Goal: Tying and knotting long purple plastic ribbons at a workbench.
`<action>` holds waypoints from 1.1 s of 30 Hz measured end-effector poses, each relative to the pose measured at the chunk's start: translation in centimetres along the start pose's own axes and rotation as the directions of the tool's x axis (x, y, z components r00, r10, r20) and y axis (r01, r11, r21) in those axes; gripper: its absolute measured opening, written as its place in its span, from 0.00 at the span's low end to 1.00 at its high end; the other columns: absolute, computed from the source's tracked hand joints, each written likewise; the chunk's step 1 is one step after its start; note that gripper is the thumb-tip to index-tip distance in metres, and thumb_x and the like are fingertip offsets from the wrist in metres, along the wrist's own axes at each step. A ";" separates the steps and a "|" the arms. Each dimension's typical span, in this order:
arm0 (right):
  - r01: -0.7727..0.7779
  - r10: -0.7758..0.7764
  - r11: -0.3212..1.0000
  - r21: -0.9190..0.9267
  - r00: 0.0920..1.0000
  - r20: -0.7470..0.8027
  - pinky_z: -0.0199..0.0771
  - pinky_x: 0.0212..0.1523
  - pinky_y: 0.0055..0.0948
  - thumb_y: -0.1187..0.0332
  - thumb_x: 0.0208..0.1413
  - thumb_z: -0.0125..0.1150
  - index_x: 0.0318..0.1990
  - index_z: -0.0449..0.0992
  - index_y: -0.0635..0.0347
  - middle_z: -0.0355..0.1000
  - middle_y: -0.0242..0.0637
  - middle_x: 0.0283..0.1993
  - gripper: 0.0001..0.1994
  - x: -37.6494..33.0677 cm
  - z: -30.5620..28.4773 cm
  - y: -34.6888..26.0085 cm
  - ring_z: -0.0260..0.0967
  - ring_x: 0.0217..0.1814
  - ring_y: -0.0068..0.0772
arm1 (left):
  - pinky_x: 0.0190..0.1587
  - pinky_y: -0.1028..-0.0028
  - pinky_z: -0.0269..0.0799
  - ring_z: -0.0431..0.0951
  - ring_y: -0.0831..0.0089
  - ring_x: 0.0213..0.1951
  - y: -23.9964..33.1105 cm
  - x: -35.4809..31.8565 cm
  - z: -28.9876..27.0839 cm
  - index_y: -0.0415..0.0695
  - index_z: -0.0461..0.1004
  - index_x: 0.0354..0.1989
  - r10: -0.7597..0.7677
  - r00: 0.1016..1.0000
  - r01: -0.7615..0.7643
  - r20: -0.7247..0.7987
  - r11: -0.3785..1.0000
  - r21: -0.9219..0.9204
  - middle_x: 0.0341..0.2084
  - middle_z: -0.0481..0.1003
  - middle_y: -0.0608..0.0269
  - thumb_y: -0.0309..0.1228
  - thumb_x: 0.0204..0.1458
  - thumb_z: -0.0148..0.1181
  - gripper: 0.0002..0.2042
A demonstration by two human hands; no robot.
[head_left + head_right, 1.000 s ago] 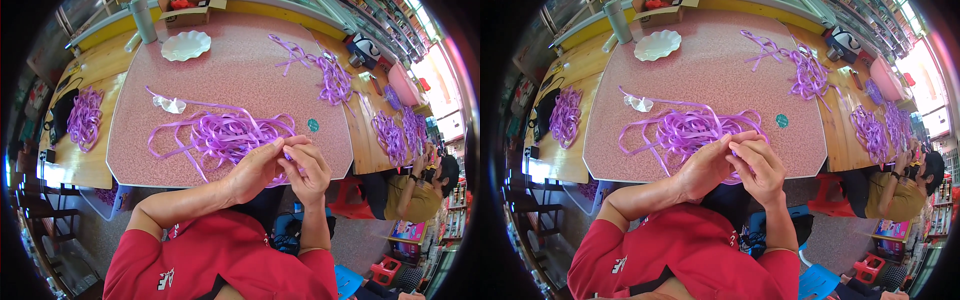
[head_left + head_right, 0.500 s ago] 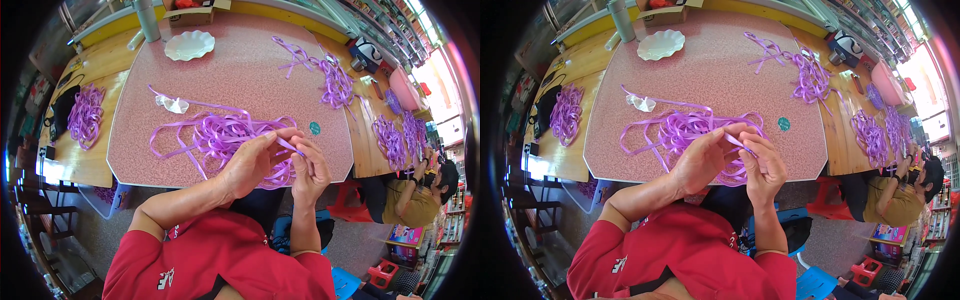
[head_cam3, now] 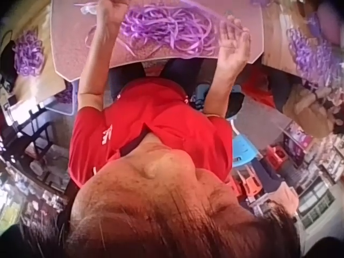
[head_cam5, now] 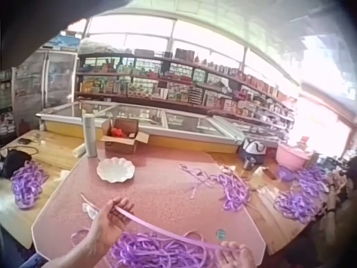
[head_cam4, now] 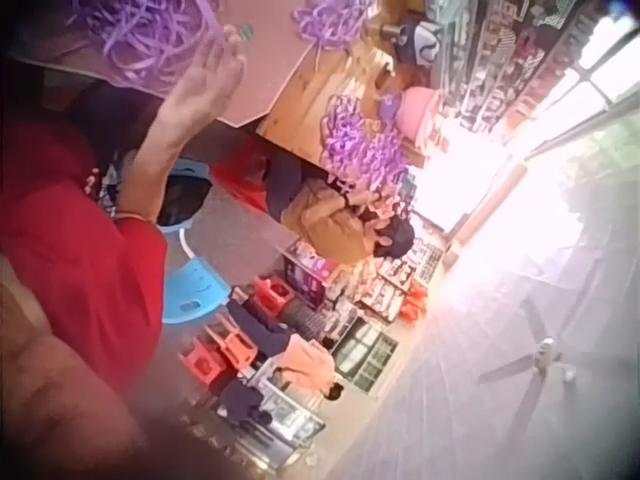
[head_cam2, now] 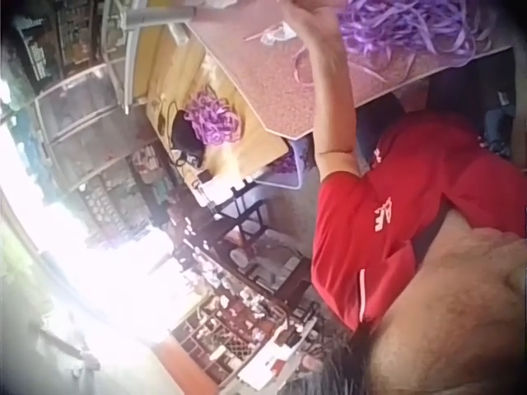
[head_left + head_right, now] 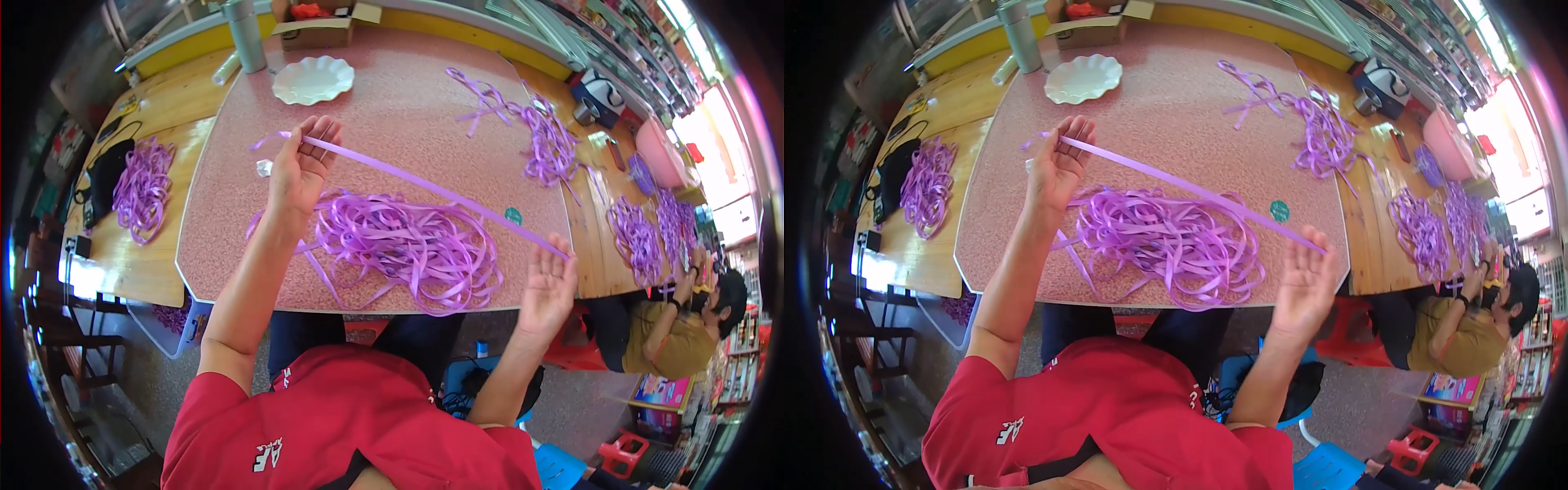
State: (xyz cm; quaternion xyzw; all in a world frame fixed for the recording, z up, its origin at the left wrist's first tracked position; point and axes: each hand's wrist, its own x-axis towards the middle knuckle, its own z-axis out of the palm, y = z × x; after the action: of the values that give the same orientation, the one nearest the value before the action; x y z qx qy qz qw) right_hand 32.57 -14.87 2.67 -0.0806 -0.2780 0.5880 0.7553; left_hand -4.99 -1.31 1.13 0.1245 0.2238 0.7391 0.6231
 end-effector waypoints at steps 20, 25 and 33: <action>0.224 -0.491 0.786 -0.576 0.793 -0.360 0.64 0.29 0.20 0.71 0.63 0.58 0.50 0.74 0.67 0.75 0.34 0.41 0.12 0.8 -5.7 -8.7 0.63 0.28 0.15 | 0.34 0.77 0.69 0.73 0.78 0.31 2.2 -2.2 0.2 0.35 0.72 0.54 -0.008 0.963 -0.068 0.269 0.960 0.272 0.36 0.78 0.62 0.36 0.68 0.45 0.17; -0.032 -0.213 0.263 -0.964 0.973 -0.091 0.59 0.30 0.17 0.74 0.60 0.60 0.49 0.78 0.65 0.70 0.26 0.38 0.11 1.9 4.6 -0.6 0.59 0.30 0.13 | 0.31 0.83 0.61 0.66 0.86 0.29 -0.1 -8.3 4.7 0.37 0.75 0.54 -0.216 0.878 -0.174 0.426 0.686 0.706 0.30 0.74 0.71 0.38 0.69 0.47 0.18; 0.426 0.197 0.179 -0.887 0.867 0.457 0.63 0.28 0.18 0.80 0.54 0.65 0.46 0.81 0.63 0.70 0.31 0.34 0.12 3.2 12.6 7.8 0.65 0.30 0.18 | 0.31 0.63 0.66 0.72 0.58 0.26 -1.5 -11.6 6.5 0.35 0.74 0.37 -0.217 0.720 -0.568 0.659 0.361 0.740 0.23 0.72 0.52 0.29 0.62 0.54 0.09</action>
State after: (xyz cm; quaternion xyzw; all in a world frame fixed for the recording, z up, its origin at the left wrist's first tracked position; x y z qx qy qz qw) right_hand 20.00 -12.17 10.65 -0.3729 -0.7677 0.2113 0.4764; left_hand 1.56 -11.28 7.09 0.7259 0.3393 0.4557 0.3877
